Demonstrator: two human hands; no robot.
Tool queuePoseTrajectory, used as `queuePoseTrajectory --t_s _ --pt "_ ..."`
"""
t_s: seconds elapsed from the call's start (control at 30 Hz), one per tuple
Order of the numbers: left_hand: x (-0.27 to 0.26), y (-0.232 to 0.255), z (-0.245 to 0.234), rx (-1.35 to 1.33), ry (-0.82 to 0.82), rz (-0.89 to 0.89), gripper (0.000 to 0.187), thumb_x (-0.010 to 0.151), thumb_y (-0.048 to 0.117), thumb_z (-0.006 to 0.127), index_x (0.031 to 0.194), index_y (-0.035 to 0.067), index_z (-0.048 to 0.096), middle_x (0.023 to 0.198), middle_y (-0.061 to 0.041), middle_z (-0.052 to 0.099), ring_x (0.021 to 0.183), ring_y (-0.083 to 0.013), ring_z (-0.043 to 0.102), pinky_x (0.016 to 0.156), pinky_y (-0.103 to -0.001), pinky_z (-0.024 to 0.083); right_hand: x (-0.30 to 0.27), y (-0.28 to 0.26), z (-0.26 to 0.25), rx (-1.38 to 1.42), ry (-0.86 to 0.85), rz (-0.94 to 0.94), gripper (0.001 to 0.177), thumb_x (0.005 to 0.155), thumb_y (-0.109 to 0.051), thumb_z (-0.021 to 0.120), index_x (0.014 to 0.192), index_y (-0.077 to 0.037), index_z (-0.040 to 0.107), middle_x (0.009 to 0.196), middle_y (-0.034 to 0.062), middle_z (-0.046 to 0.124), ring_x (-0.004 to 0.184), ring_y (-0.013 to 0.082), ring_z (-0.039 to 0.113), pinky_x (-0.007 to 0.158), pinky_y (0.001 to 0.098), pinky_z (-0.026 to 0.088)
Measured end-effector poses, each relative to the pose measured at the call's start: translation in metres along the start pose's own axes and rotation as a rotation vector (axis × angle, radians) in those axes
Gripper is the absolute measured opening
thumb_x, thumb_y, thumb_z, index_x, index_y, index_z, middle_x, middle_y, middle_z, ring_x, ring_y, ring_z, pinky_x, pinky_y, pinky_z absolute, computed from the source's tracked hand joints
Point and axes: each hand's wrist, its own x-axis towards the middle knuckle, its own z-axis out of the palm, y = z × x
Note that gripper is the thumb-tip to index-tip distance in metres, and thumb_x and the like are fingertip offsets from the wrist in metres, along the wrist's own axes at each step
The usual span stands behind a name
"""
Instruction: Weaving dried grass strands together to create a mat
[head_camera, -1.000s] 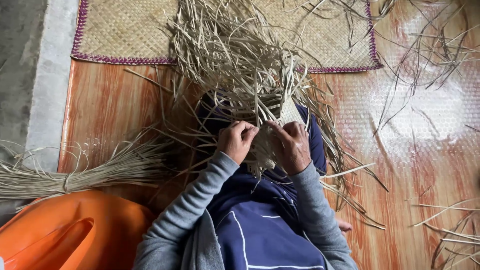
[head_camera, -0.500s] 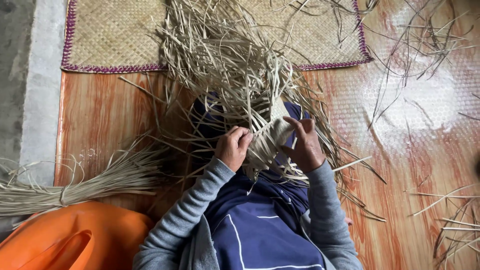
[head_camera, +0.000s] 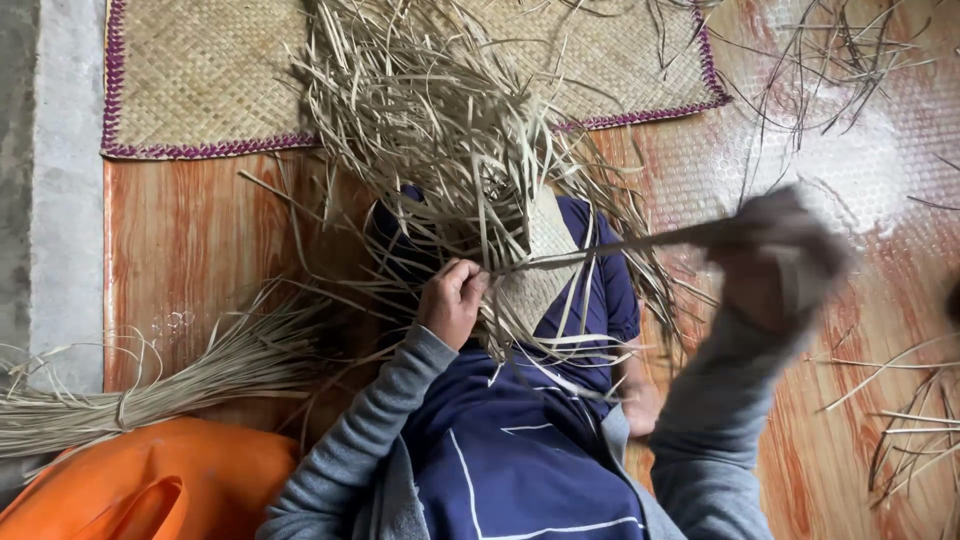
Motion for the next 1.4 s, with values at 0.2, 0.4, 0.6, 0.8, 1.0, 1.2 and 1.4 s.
queuePoseTrajectory --t_s 0.2,0.4,0.6,0.8,1.0,1.2,1.4 --pt "0.001 -0.001 0.001 -0.012 0.011 -0.001 0.021 0.1 0.021 0.061 0.087 0.005 0.063 0.079 -0.007 0.062 0.069 -0.0228 0.06 0.067 -0.037 0.047 -0.054 0.043 -0.113 1.763 0.157 -0.221 0.029 0.081 0.02 0.072 0.086 -0.004 0.056 0.072 0.0035 0.055 0.063 0.0115 0.056 0.052 0.0243 0.046" --pt "0.003 0.001 -0.003 -0.154 -0.038 -0.04 0.014 0.1 0.018 0.066 0.09 0.008 0.07 0.078 -0.015 0.067 0.082 -0.0344 0.071 0.069 -0.039 0.056 -0.039 0.048 0.081 -0.343 -0.313 0.337 0.089 0.068 -0.014 0.093 0.146 -0.002 0.052 0.091 0.0148 0.061 0.073 0.0233 0.055 0.074 0.0363 0.048" --pt "0.002 0.013 -0.006 -0.156 -0.047 -0.043 0.014 0.099 0.018 0.066 0.088 0.009 0.071 0.079 -0.013 0.069 0.082 -0.0305 0.072 0.071 -0.037 0.056 -0.056 0.084 0.124 -0.465 -0.379 -0.063 0.029 0.081 -0.036 0.089 0.088 -0.014 0.072 0.1 0.0088 0.06 0.091 0.0303 0.057 0.077 0.0389 0.045" --pt "0.0 0.018 -0.004 -0.154 -0.052 -0.047 0.008 0.097 0.011 0.066 0.09 0.008 0.07 0.079 -0.015 0.068 0.085 -0.0326 0.073 0.071 -0.038 0.057 -0.093 0.149 0.117 -0.545 -0.47 -0.281 0.029 0.084 -0.051 0.078 0.093 -0.024 0.074 0.095 0.0036 0.059 0.085 0.0294 0.052 0.073 0.0433 0.042" --pt "-0.003 0.027 0.001 -0.062 -0.008 0.043 0.012 0.091 0.003 0.06 0.095 0.009 0.069 0.083 -0.012 0.068 0.083 -0.0365 0.071 0.071 -0.04 0.058 -0.096 0.163 0.132 -0.547 -0.529 -0.294 0.018 0.094 -0.041 0.065 0.105 -0.03 0.074 0.098 0.0014 0.061 0.089 0.0261 0.052 0.077 0.0365 0.038" --pt "-0.003 0.03 0.003 0.188 0.018 0.16 0.012 0.092 -0.002 0.06 0.096 0.009 0.064 0.085 -0.009 0.062 0.078 -0.0353 0.068 0.071 -0.041 0.059 -0.091 0.134 0.138 -0.553 -0.556 -0.292 0.022 0.093 -0.041 0.062 0.096 -0.02 0.068 0.097 0.0014 0.064 0.089 0.0249 0.056 0.076 0.0344 0.042" --pt "0.005 0.01 0.006 -0.255 -0.086 -0.094 0.012 0.096 0.006 0.063 0.1 0.007 0.075 0.084 -0.013 0.073 0.084 -0.0367 0.073 0.071 -0.04 0.058 -0.061 0.055 0.143 -0.324 -0.584 -0.37 0.033 0.106 -0.037 0.053 0.107 -0.014 0.078 0.108 0.0069 0.072 0.095 0.0302 0.062 0.085 0.0384 0.045"
